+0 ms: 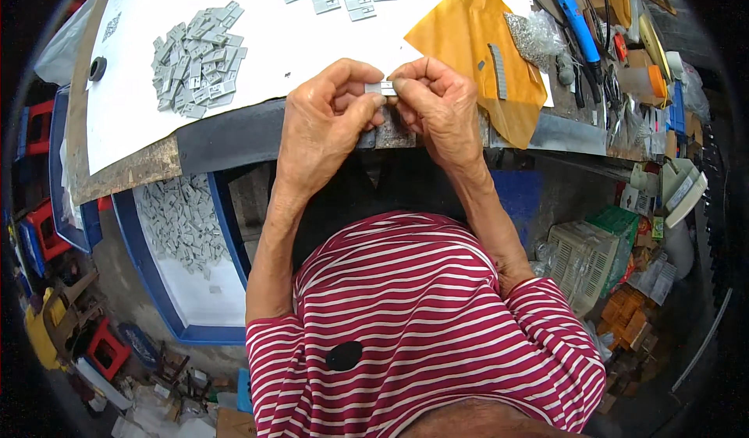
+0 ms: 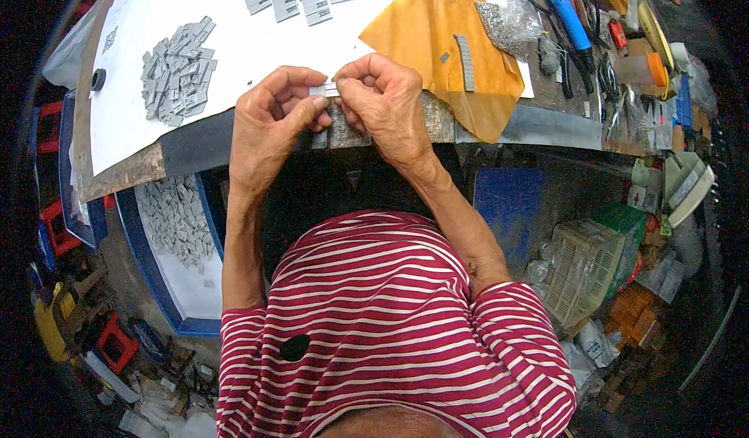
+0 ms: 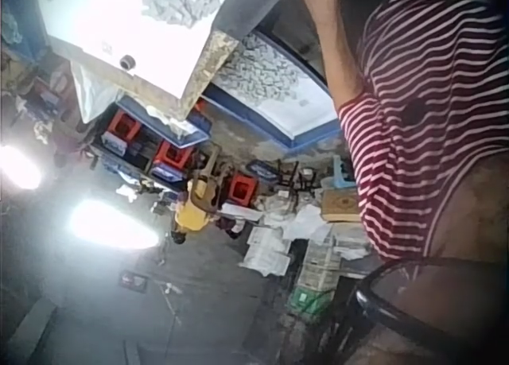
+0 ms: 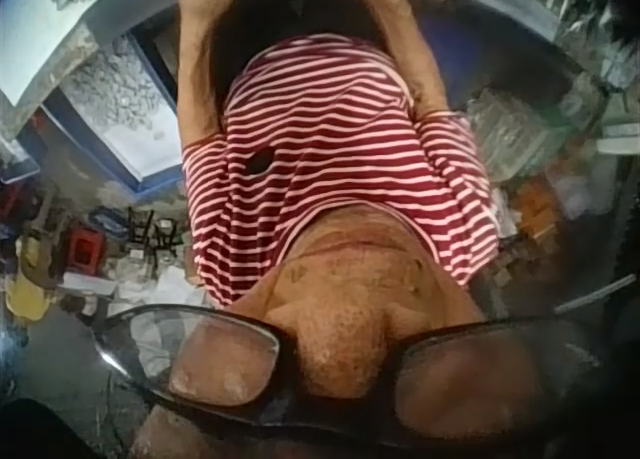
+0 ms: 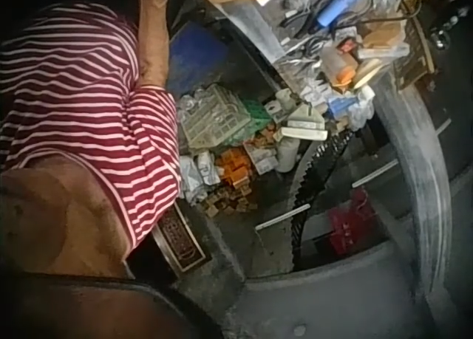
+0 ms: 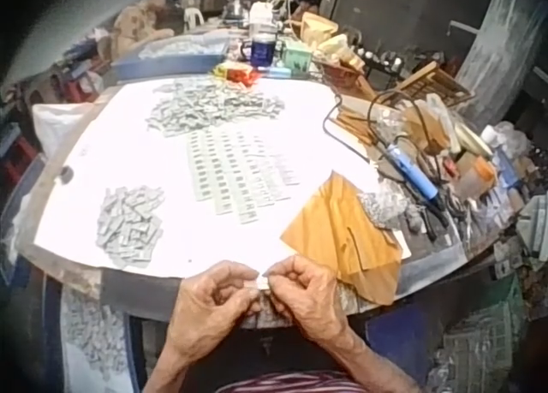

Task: Assembling and organizing small grey rectangular components on a workbench.

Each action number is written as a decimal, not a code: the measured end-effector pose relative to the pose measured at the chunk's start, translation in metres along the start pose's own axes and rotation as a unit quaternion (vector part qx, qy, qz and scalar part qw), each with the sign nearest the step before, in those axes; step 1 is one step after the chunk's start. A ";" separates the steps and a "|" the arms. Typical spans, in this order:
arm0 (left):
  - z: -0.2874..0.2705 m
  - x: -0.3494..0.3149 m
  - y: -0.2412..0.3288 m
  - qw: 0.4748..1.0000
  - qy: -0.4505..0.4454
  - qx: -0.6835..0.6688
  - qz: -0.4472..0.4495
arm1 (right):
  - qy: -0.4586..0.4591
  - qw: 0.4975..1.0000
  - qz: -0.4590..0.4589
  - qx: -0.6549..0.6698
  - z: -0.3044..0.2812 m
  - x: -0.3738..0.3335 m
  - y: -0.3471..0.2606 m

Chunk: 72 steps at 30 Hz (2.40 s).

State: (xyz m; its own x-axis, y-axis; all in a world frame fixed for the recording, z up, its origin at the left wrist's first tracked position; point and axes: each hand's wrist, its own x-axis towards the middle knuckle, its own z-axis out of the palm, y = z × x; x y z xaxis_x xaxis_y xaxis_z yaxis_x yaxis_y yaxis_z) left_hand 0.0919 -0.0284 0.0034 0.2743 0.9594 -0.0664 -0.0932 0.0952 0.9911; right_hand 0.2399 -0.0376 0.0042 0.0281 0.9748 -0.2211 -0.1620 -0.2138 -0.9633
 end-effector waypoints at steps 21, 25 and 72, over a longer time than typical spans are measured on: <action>-0.029 0.020 0.019 0.955 0.107 0.256 0.101 | -0.082 0.996 -0.044 0.013 -0.001 0.012 -0.002; -0.047 0.044 0.010 0.938 0.161 0.285 0.112 | -0.078 0.996 -0.038 0.008 -0.005 0.006 -0.005; -0.108 0.040 0.005 0.804 0.238 0.492 0.235 | -0.081 0.994 -0.033 -0.069 -0.010 -0.011 0.001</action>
State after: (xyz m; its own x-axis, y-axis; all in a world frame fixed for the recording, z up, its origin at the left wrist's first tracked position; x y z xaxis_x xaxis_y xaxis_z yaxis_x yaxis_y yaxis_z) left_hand -0.0011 0.0394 -0.0069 0.0108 0.8427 0.5383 0.7867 -0.3394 0.5157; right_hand 0.2497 -0.0489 0.0043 -0.1272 0.9819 -0.1403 -0.0271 -0.1448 -0.9891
